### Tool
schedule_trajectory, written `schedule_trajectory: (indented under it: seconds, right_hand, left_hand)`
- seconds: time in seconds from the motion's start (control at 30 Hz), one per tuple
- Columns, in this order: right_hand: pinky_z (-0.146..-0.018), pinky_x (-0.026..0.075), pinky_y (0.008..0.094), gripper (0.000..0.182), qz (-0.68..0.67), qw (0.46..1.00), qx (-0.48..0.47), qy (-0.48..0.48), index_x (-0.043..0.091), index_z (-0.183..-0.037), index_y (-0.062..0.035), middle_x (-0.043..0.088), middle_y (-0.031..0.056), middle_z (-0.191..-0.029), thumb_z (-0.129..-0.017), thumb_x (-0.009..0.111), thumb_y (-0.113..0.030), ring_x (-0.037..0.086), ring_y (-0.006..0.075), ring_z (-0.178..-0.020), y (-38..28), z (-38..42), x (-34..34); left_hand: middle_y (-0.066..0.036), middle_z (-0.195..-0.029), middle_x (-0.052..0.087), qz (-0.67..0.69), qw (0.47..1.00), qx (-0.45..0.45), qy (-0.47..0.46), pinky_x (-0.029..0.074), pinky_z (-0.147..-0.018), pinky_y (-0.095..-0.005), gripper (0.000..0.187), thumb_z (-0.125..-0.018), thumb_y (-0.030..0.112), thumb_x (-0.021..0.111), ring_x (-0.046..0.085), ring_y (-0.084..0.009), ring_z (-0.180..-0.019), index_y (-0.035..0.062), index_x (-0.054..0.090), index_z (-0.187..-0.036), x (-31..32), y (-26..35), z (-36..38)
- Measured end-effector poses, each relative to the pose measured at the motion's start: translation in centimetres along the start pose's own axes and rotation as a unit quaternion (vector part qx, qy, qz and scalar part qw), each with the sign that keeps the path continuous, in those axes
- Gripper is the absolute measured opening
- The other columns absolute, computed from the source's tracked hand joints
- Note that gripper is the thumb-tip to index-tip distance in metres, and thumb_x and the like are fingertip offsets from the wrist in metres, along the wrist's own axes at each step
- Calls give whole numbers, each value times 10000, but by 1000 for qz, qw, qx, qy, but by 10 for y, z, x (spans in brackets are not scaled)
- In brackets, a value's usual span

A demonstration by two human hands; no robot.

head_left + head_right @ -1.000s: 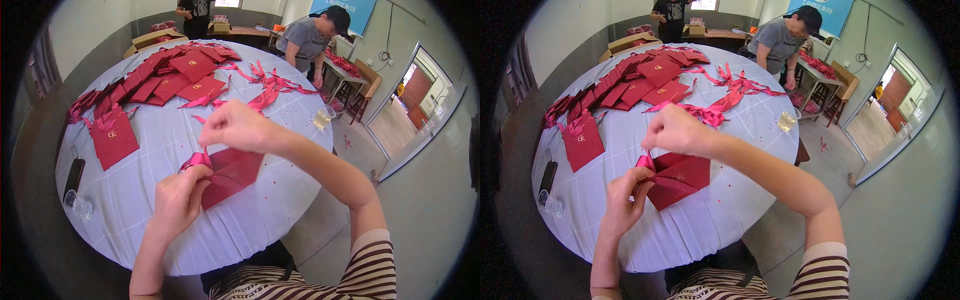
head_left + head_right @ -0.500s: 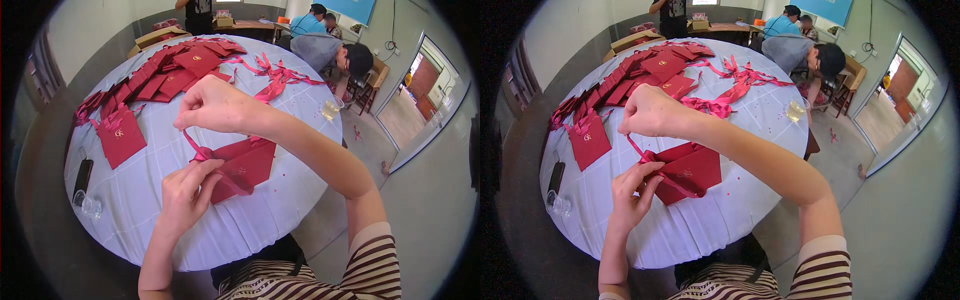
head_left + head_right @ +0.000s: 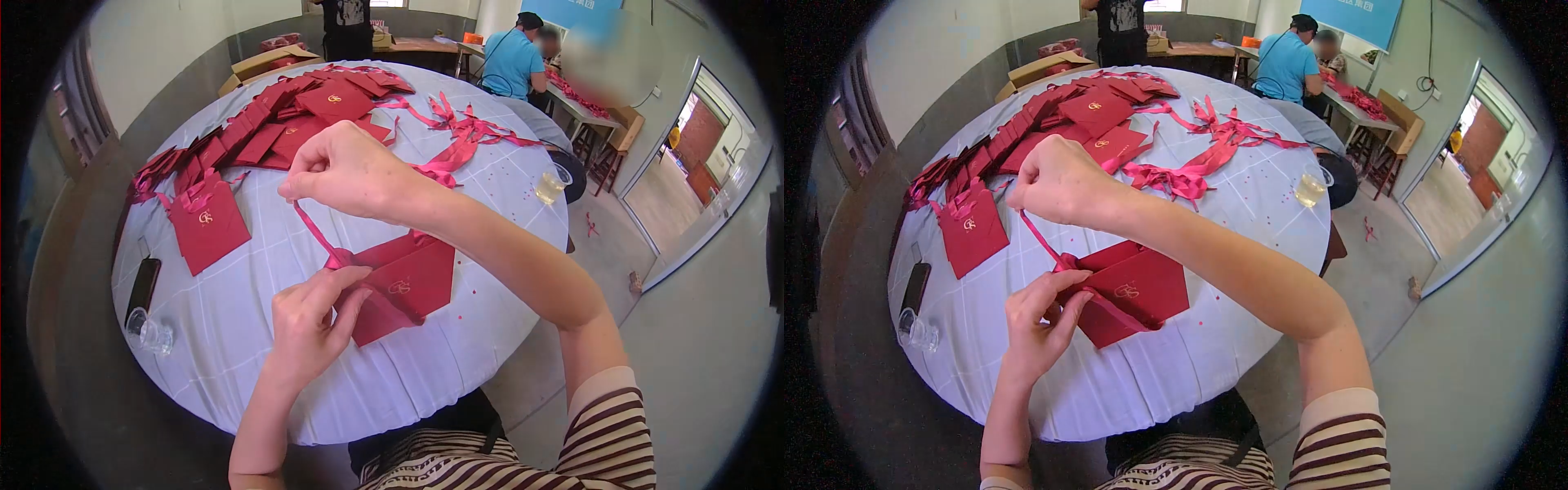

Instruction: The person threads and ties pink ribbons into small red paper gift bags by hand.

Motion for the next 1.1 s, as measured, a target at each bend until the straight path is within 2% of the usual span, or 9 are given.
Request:
schedule_trajectory:
  seconds: [0.07, 0.17, 0.23, 0.3, 0.5, 0.6, 0.67, 0.93, 1.1]
  right_hand:
    - [-654, 505, 349, 198, -20, 1000, -20, 12, 676, -694, 46, 628, 186, -623, -715, 675, -151, 645, 221, -635, -4, 0, 1]
    - [-620, 461, 275, 223, 47, 999, -10, -25, 678, -814, 28, 661, 91, -726, -824, 637, -192, 584, 112, -668, -3, 3, 0]
    - [-628, 471, 307, 258, 107, 981, -114, 116, 651, -844, 24, 650, 109, -751, -841, 639, -233, 600, 167, -677, -6, 15, -13]
    - [-644, 480, 358, 270, 161, 986, -17, 33, 636, -892, 8, 639, 136, -797, -842, 644, -257, 615, 251, -705, 0, 36, -7]
    - [-658, 478, 410, 267, 262, 961, -85, 0, 614, -896, 6, 626, 148, -795, -810, 666, -242, 602, 339, -742, 42, 85, 44]
    - [-612, 488, 356, 217, 185, 978, -100, -11, 612, -857, -2, 632, 118, -761, -847, 645, -217, 628, 257, -715, 49, 84, 45]
    - [-563, 481, 273, 174, -123, 971, 170, -115, 622, -877, 0, 628, 76, -739, -890, 607, -172, 619, 143, -662, 79, 91, 45]
    - [-548, 465, 215, 144, -106, 974, 164, -115, 635, -930, 9, 625, 28, -727, -885, 609, -126, 594, 77, -637, 135, 98, -29]
    - [-566, 488, 228, 146, -125, 974, 182, -51, 637, -933, 1, 640, 37, -763, -858, 645, -123, 599, 86, -654, 162, 102, -37]
  left_hand:
    - [-60, -734, 632, 7, 999, -32, 16, 367, -431, -221, 197, -754, -17, 696, 495, -84, -475, 14, 654, -944, -2, -3, 1]
    - [-52, -728, 643, 48, 991, -114, 49, 373, -435, -227, 181, -762, 10, 699, 475, -70, -461, 15, 659, -938, -5, -25, 4]
    - [-34, -731, 653, 97, 974, -187, 83, 396, -477, -203, 166, -791, 37, 692, 506, -27, -544, -11, 667, -948, -8, -49, 7]
    - [-33, -742, 655, 144, 959, -218, 111, 412, -507, -204, 159, -802, 40, 681, 525, -34, -581, -18, 665, -949, -12, -70, 10]
    - [-42, -799, 664, 216, 913, -332, 101, 468, -632, -211, 145, -830, 35, 643, 591, -70, -710, -46, 657, -949, -16, -92, 11]
    - [-46, -812, 666, 218, 906, -345, 113, 475, -641, -211, 143, -832, 32, 638, 602, -77, -724, -47, 657, -949, -13, -114, 20]
    - [1, -741, 641, 201, 902, -362, 123, 325, -411, -186, 126, -841, 98, 646, 495, -27, -534, 3, 668, -920, -16, -126, 25]
    - [-25, -759, 656, 142, 906, -394, 58, 450, -588, -233, 120, -833, 85, 644, 572, -72, -665, -14, 677, -894, 0, -155, 39]
    - [-102, -811, 599, -143, 951, -274, 17, 470, -679, -304, 139, -784, 100, 679, 589, -209, -756, 4, 688, -884, -6, -144, 34]
Point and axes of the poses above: each hand's wrist, its own z-axis away from the middle knuckle, its own x-axis out of the palm, y = z × x, the point moved 7 cm from there along -z, towards the middle knuckle
